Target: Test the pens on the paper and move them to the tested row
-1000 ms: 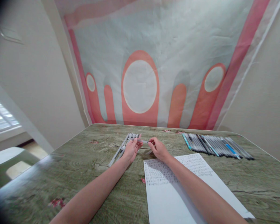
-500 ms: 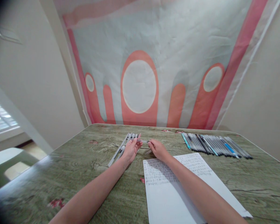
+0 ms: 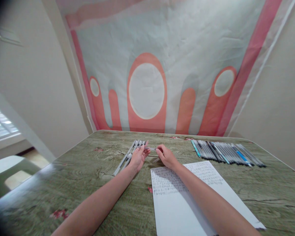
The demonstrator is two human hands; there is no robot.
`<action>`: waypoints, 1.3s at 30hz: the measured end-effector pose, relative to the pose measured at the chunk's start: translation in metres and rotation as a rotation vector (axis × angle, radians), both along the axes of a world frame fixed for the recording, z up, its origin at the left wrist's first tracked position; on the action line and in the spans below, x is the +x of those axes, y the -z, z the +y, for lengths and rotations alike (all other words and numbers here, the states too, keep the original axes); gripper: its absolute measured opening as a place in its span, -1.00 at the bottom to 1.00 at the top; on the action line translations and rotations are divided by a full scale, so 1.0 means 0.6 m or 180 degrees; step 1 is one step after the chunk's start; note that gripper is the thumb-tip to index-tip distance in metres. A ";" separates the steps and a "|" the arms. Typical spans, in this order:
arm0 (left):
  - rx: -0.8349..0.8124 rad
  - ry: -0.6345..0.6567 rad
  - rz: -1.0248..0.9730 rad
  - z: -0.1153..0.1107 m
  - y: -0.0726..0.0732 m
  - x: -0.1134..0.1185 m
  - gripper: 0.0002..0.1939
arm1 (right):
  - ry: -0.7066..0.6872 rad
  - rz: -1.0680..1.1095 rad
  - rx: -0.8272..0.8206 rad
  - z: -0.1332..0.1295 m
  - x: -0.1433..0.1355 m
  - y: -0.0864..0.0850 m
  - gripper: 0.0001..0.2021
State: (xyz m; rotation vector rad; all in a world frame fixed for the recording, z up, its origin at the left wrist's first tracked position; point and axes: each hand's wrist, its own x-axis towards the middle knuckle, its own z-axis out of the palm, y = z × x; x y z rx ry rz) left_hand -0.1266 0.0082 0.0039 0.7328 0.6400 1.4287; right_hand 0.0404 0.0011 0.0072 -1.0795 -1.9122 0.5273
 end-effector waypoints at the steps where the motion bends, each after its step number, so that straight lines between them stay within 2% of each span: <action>1: -0.0005 0.0004 -0.0006 0.000 0.000 0.000 -0.78 | 0.0023 0.0035 0.0027 -0.001 0.000 -0.001 -0.75; 4: 0.0023 0.0066 0.0051 0.000 0.001 0.000 -0.77 | 0.0054 -0.0013 0.0068 -0.001 -0.001 -0.001 -0.76; 8: 0.0071 0.0070 0.0095 -0.001 0.001 0.000 -0.79 | -0.0037 -0.0028 -0.0083 0.001 -0.001 0.001 -0.64; 13: 0.0087 0.0051 0.0094 -0.003 0.000 0.001 -0.75 | -0.0096 0.0112 -0.0093 -0.002 0.000 -0.002 -0.74; 17: 0.0072 0.0109 0.0142 -0.004 -0.004 0.003 -0.77 | -0.0027 -0.0029 -0.0026 -0.001 0.000 -0.004 -0.65; 20: 0.0067 0.0131 0.0095 -0.006 -0.006 0.005 -0.78 | -0.0114 0.0071 -0.0234 0.000 -0.001 -0.004 -0.59; 25: 0.0003 0.0157 -0.0043 -0.008 -0.007 0.005 -0.74 | -0.0207 0.0232 -0.0335 -0.004 -0.001 -0.006 -0.66; 28: 0.0061 0.0187 -0.0001 -0.009 -0.008 0.006 -0.74 | -0.0236 0.0223 -0.0361 -0.005 -0.001 -0.007 -0.62; 35: 0.0032 0.0227 -0.0079 -0.012 -0.014 0.008 -0.75 | -0.0569 0.1011 -0.1279 -0.001 -0.002 -0.011 -0.55; 39: -0.0027 0.0200 -0.0145 -0.011 -0.015 0.008 -0.78 | -0.0479 0.1131 -0.1045 -0.002 0.002 -0.014 -0.68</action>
